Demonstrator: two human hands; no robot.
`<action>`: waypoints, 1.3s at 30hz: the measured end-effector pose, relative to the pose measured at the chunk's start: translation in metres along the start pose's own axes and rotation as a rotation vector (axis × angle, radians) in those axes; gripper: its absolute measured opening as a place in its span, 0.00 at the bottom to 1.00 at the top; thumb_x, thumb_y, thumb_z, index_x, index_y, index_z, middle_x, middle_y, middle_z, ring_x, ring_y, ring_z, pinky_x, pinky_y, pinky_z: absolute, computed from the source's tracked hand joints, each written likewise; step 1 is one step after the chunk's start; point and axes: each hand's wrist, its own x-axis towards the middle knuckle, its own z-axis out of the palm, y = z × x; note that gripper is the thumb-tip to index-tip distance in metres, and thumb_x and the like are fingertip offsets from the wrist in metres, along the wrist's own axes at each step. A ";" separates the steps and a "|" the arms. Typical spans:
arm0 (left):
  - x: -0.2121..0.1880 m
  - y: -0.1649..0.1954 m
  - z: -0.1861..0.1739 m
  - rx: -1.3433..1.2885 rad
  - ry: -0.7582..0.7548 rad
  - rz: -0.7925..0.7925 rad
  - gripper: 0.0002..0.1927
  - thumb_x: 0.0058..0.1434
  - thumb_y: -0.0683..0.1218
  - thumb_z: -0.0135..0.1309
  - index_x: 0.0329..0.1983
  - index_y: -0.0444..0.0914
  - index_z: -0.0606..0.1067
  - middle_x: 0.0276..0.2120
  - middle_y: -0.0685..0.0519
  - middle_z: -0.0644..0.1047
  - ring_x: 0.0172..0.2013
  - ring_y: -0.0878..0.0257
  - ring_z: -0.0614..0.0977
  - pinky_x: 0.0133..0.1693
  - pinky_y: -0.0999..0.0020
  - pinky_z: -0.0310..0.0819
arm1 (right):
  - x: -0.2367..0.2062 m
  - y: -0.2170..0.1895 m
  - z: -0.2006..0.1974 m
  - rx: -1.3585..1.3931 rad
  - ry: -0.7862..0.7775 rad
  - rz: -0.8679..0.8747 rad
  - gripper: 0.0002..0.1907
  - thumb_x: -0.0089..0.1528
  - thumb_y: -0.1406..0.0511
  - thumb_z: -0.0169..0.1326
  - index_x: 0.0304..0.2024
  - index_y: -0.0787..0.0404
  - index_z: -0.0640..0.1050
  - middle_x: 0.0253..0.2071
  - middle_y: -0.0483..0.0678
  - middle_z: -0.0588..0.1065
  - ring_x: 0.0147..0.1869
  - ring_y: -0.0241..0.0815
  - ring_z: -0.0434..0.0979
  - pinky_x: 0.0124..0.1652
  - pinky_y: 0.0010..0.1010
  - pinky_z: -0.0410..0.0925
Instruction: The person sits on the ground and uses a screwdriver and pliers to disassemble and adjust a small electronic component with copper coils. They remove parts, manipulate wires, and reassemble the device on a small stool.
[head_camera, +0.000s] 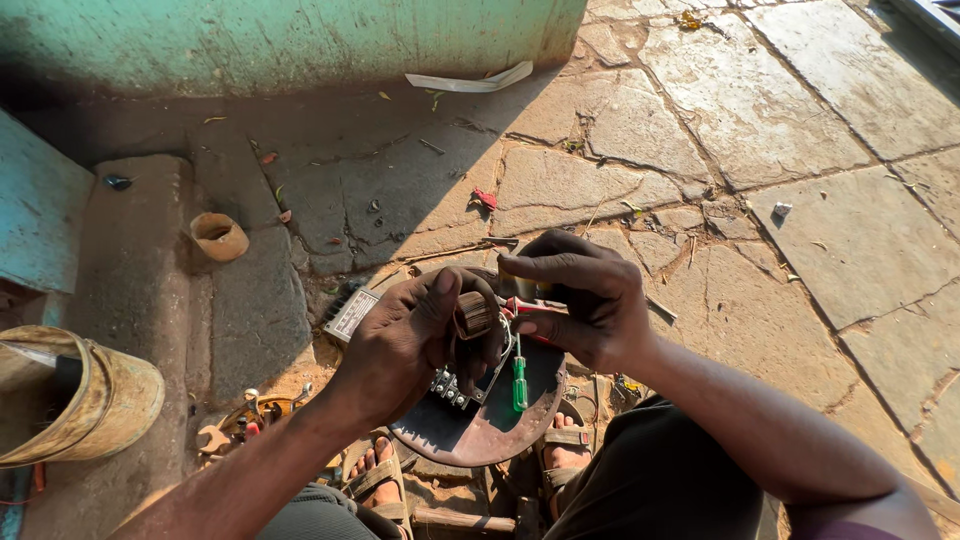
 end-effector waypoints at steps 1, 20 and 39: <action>0.001 0.000 0.001 0.002 -0.005 -0.008 0.27 0.75 0.59 0.41 0.51 0.30 0.72 0.31 0.46 0.79 0.30 0.62 0.81 0.30 0.69 0.75 | -0.001 -0.001 0.002 0.009 0.007 -0.011 0.26 0.59 0.67 0.69 0.59 0.66 0.78 0.47 0.53 0.78 0.48 0.41 0.79 0.47 0.29 0.73; 0.005 0.000 0.009 0.230 0.031 -0.037 0.30 0.73 0.63 0.37 0.50 0.31 0.73 0.25 0.47 0.78 0.20 0.65 0.76 0.22 0.73 0.70 | -0.011 0.011 -0.003 0.175 0.046 -0.019 0.18 0.62 0.69 0.66 0.54 0.63 0.79 0.42 0.51 0.78 0.43 0.37 0.77 0.42 0.28 0.71; -0.005 0.007 -0.002 1.335 0.036 0.954 0.20 0.63 0.46 0.67 0.53 0.39 0.72 0.51 0.47 0.79 0.49 0.55 0.85 0.46 0.61 0.84 | -0.001 -0.002 0.009 0.584 0.175 0.559 0.28 0.60 0.70 0.62 0.63 0.69 0.74 0.53 0.54 0.80 0.55 0.39 0.81 0.58 0.31 0.73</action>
